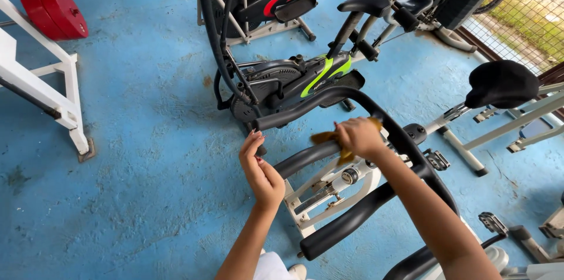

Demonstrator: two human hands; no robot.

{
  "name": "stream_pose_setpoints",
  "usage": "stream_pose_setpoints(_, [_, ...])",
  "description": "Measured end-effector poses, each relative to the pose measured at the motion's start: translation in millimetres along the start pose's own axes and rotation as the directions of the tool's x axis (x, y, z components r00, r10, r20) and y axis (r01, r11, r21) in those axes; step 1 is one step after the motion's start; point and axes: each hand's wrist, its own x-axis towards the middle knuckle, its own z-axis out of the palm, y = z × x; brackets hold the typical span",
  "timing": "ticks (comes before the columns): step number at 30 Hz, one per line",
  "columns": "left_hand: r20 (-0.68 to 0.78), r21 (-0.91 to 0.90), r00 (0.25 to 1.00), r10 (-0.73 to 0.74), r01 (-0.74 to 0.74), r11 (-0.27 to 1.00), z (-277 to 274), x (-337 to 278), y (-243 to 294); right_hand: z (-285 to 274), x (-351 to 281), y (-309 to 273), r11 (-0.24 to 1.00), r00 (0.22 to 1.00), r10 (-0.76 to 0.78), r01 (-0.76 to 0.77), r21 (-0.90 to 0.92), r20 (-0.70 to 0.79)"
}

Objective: Wiping down stationary bikes with a cloth in a gym setting.

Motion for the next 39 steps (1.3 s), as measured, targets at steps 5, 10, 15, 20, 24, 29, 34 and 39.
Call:
stream_pose_setpoints(5, [0.009,-0.002,1.0,-0.003,0.003,1.0,-2.1,3.7,8.6,-22.5,-3.4,6.7,0.992,0.992,0.123,-0.124,-0.032,-0.008])
stream_pose_setpoints(10, [0.074,0.002,0.997,-0.003,0.003,1.0,-4.9,3.4,7.4,-40.0,13.9,-71.5,0.992,0.995,0.034,-0.045,0.118,0.091])
stream_pose_setpoints(15, [0.114,0.0,0.993,-0.04,0.04,0.999,-8.8,4.5,10.3,-56.7,31.7,-138.3,0.885,0.986,-0.147,0.097,0.455,0.075])
stream_pose_setpoints(20, [0.154,-0.035,0.98,-0.124,0.131,0.991,-13.9,0.2,10.9,-51.5,22.0,-103.5,0.87,0.992,-0.107,0.059,0.489,0.071])
stream_pose_setpoints(24, [0.187,-0.069,0.972,-0.143,0.159,0.985,-17.2,-2.8,11.6,-82.0,15.9,-48.2,0.891,0.841,0.366,-0.441,0.11,0.399])
stream_pose_setpoints(29, [0.172,-0.074,0.975,-0.138,0.152,0.986,-15.9,-0.6,11.6,-48.0,5.1,-20.0,0.977,0.975,0.142,-0.166,0.135,0.17])
stream_pose_setpoints(34, [0.113,-0.097,0.988,-0.109,0.12,0.988,-14.8,0.5,7.1,-58.3,29.0,-135.2,0.83,0.999,-0.002,-0.022,0.557,0.042])
stream_pose_setpoints(39, [0.112,-0.037,0.992,-0.05,0.054,0.998,-18.3,0.0,2.1,-58.6,33.0,-164.6,0.877,0.97,-0.243,0.223,0.425,-0.007])
